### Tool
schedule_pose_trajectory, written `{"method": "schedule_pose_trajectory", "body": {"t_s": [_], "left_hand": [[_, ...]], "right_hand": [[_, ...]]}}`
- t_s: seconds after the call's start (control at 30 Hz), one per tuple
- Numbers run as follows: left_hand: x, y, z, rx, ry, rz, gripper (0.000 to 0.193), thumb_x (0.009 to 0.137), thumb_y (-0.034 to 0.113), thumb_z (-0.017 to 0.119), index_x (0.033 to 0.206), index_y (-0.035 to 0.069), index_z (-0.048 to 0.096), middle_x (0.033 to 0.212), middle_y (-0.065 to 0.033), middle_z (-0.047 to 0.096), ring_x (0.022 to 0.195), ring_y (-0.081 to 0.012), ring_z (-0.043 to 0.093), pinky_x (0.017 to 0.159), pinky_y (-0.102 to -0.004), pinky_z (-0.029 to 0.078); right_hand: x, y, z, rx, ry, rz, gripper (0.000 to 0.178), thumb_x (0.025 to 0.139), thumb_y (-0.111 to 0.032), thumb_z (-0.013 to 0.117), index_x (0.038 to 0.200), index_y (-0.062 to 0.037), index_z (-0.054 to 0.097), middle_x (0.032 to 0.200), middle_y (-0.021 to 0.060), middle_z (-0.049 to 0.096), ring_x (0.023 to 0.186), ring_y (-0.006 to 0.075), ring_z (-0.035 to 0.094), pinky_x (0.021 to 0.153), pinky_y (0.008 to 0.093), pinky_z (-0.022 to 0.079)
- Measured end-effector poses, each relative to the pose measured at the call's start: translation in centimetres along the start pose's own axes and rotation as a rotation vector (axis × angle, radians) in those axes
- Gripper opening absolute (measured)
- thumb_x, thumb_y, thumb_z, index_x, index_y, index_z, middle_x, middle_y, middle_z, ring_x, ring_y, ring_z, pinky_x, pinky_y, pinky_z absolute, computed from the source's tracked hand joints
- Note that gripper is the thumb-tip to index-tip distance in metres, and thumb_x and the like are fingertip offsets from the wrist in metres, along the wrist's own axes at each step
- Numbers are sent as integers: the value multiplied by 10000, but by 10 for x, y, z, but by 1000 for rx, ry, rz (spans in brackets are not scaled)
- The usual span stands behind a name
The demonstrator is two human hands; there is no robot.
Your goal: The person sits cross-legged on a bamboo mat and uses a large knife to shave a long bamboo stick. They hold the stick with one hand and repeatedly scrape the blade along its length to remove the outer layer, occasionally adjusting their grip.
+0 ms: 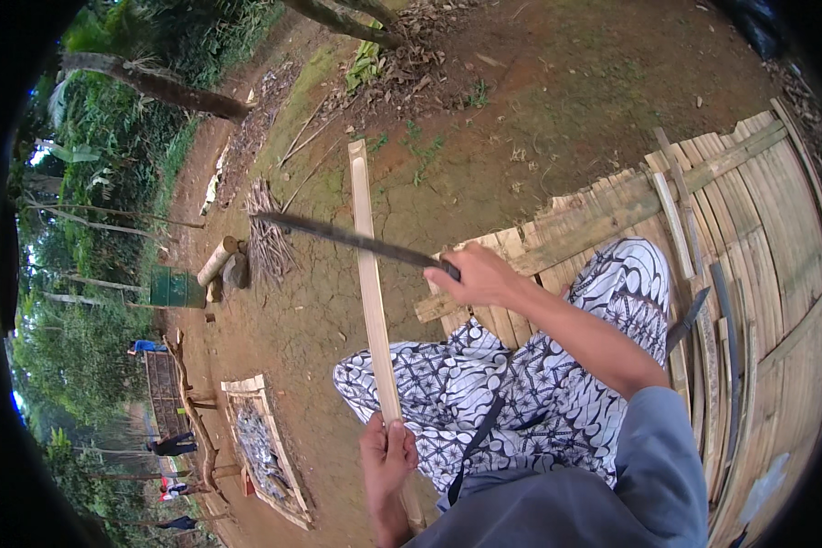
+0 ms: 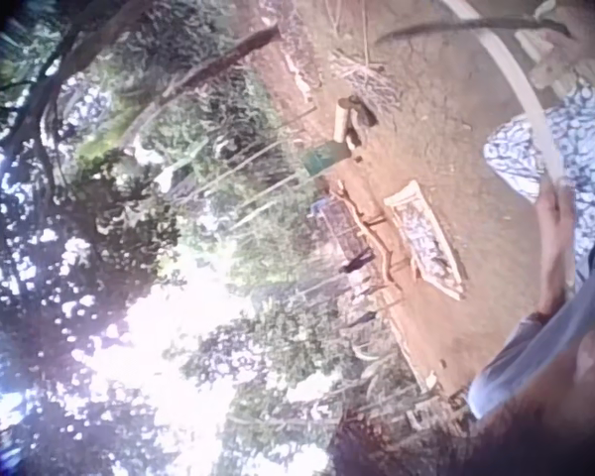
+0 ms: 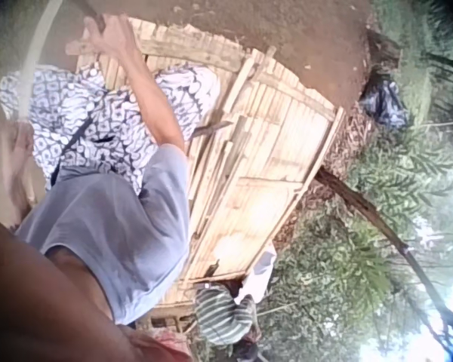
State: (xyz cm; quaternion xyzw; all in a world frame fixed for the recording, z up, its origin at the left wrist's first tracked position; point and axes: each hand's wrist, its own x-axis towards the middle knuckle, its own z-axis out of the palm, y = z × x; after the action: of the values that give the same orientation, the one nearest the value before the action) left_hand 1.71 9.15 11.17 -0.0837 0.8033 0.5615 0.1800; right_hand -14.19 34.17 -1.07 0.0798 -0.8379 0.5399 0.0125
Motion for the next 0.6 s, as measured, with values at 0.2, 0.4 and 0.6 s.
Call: {"method": "schedule_pose_trajectory", "body": {"t_s": [0.2, 0.4, 0.6], "left_hand": [[20, 2, -6, -171, 8, -72, 211, 1019, 167, 438, 849, 42, 450, 556, 12, 418, 400, -49, 393, 353, -215, 323], [17, -3, -11, -153, 21, -54, 186, 1020, 150, 431, 958, 5, 531, 550, 18, 422, 398, -55, 396, 356, -226, 332], [20, -17, -3, 91, 35, 61, 237, 961, 77, 504, 1163, -44, 532, 582, -14, 518, 440, -56, 449, 401, -234, 364]], "right_hand": [[-26, -27, 33, -164, -114, -608, 539, 858, -611, 531, 766, -92, 644, 540, 129, 571, 515, 348, 594, 485, 444, 446], [-40, -44, 40, -309, -249, -585, 489, 811, -564, 625, 733, -82, 594, 586, 87, 590, 544, 311, 609, 455, 403, 432], [-48, -48, 52, -134, -235, -566, 486, 817, -556, 621, 685, -89, 590, 596, 85, 605, 533, 323, 598, 466, 413, 444]]}}
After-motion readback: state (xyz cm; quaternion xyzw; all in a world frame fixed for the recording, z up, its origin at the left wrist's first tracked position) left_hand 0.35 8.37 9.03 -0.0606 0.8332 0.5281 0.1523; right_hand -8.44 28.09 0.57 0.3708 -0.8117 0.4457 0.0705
